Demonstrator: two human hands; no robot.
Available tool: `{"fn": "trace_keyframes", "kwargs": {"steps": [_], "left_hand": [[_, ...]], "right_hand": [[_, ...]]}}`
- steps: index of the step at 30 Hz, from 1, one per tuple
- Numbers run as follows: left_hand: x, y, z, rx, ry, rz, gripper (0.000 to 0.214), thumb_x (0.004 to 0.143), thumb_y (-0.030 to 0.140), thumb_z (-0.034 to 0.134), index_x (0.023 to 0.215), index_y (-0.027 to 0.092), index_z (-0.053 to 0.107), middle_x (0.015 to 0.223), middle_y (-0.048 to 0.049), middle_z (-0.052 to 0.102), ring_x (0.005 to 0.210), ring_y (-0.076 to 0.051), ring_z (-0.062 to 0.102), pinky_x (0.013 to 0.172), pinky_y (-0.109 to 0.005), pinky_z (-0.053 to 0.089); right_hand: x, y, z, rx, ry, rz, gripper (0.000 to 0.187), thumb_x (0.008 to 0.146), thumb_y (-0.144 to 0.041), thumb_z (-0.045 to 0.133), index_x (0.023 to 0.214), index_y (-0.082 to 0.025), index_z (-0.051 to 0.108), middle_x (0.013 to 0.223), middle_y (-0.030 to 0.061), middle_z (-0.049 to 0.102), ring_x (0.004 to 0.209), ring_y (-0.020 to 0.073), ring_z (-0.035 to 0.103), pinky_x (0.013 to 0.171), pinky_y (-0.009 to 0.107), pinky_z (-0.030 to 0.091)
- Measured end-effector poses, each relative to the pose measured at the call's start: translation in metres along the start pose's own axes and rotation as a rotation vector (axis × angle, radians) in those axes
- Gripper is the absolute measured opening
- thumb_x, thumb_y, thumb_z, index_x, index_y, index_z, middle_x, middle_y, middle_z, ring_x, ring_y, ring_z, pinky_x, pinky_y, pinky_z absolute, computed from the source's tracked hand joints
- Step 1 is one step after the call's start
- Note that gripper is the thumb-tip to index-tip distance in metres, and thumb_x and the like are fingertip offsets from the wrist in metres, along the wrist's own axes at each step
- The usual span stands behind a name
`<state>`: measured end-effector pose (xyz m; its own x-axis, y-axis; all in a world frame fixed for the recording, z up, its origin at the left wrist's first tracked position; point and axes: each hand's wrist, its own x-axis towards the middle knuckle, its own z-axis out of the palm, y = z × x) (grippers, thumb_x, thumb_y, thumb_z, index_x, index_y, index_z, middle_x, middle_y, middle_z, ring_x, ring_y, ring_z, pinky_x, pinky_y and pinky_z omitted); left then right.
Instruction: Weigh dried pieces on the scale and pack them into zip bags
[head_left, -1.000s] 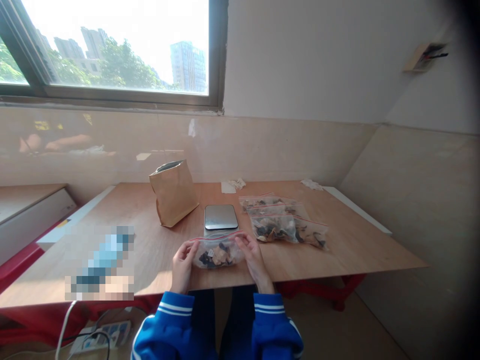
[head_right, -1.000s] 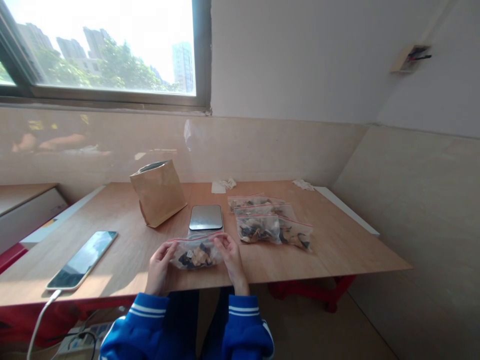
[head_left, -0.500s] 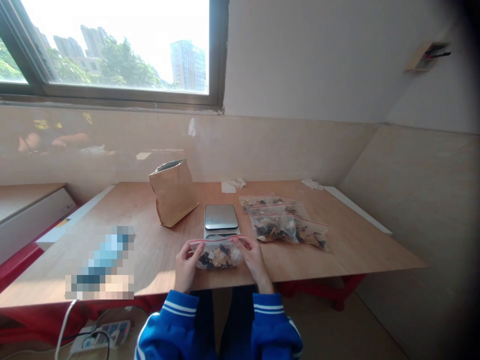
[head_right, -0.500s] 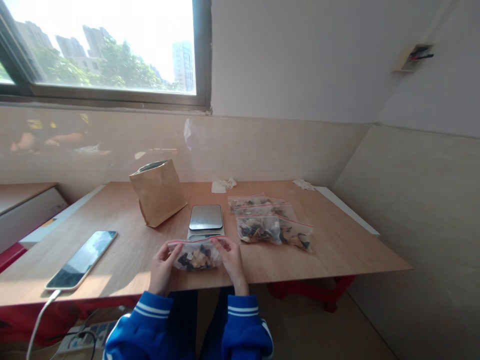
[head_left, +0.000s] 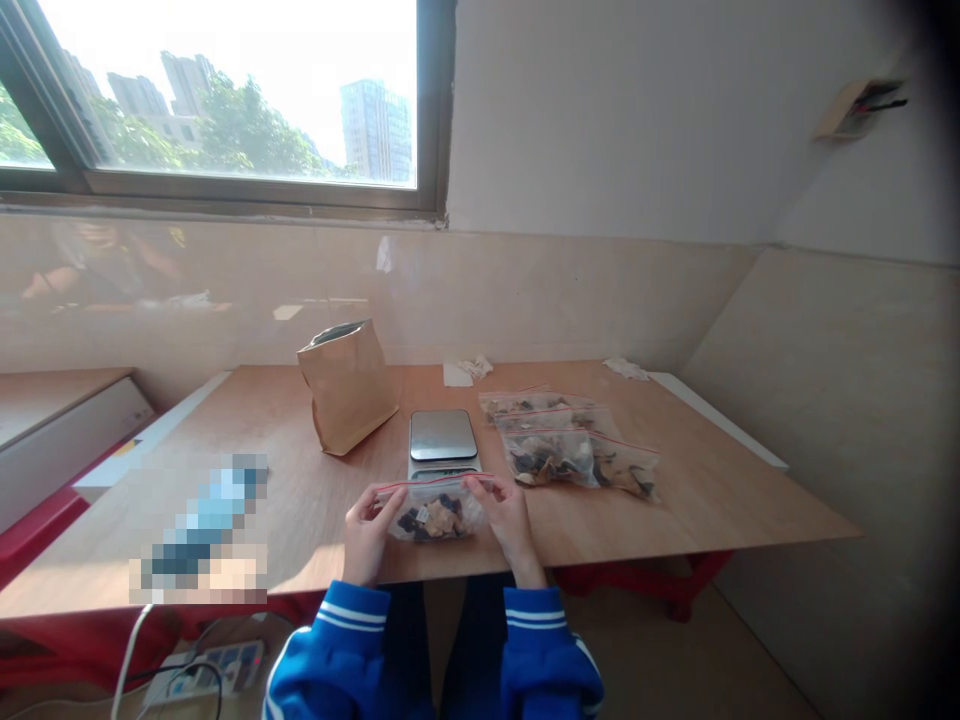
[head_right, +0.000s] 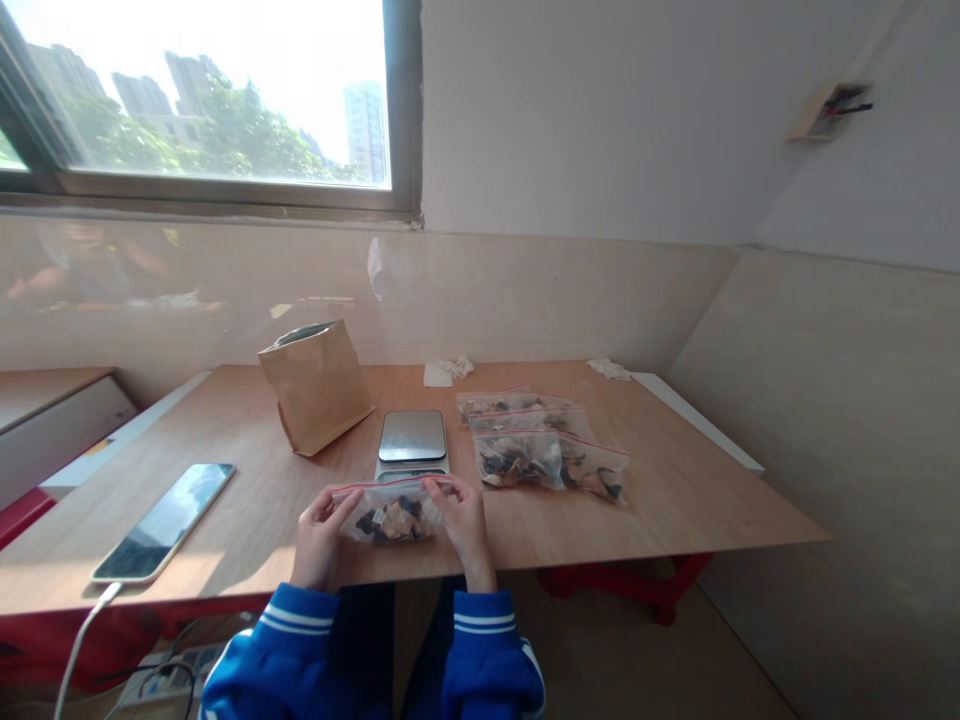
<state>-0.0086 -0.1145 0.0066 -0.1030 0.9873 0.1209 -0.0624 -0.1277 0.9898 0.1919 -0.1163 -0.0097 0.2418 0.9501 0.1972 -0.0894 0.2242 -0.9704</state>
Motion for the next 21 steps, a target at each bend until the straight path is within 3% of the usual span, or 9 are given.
{"fn": "trace_keyframes", "kwargs": {"steps": [5,10,14,21], "left_hand": [[0.001,0.002,-0.004,-0.001,0.024,0.01,0.024,0.074,0.039,0.072,0.084,0.017,0.071,0.083,-0.0045,0.073,0.083,-0.019,0.068,0.076,-0.027,0.053],[0.001,0.0,-0.006,-0.016,-0.087,-0.022,0.031,0.075,0.042,0.071,0.092,0.015,0.071,0.089,-0.006,0.073,0.089,-0.021,0.067,0.081,-0.028,0.052],[0.0,-0.001,-0.007,0.003,-0.154,-0.037,0.03,0.073,0.041,0.073,0.088,0.014,0.072,0.088,-0.0053,0.071,0.087,-0.02,0.066,0.078,-0.026,0.052],[0.0,0.001,-0.008,0.026,-0.099,-0.007,0.03,0.073,0.04,0.074,0.088,0.014,0.072,0.087,-0.0054,0.072,0.085,-0.02,0.066,0.076,-0.027,0.052]], "right_hand": [[-0.001,0.002,0.01,0.054,-0.014,-0.008,0.029,0.077,-0.045,0.07,0.082,-0.017,0.072,0.08,0.0062,0.073,0.079,0.0192,0.067,0.078,0.031,0.051],[-0.003,0.003,0.012,0.19,-0.082,0.017,0.025,0.078,-0.041,0.071,0.093,-0.021,0.069,0.094,0.004,0.072,0.092,0.0186,0.066,0.088,0.031,0.05],[-0.005,0.001,0.011,0.227,-0.196,0.071,0.034,0.074,-0.04,0.075,0.103,-0.022,0.067,0.102,0.0042,0.072,0.097,0.0199,0.066,0.09,0.034,0.05],[-0.005,0.0,0.012,0.165,-0.164,0.141,0.039,0.071,-0.046,0.076,0.094,-0.016,0.071,0.094,0.009,0.075,0.089,0.0229,0.069,0.085,0.037,0.053]]}}
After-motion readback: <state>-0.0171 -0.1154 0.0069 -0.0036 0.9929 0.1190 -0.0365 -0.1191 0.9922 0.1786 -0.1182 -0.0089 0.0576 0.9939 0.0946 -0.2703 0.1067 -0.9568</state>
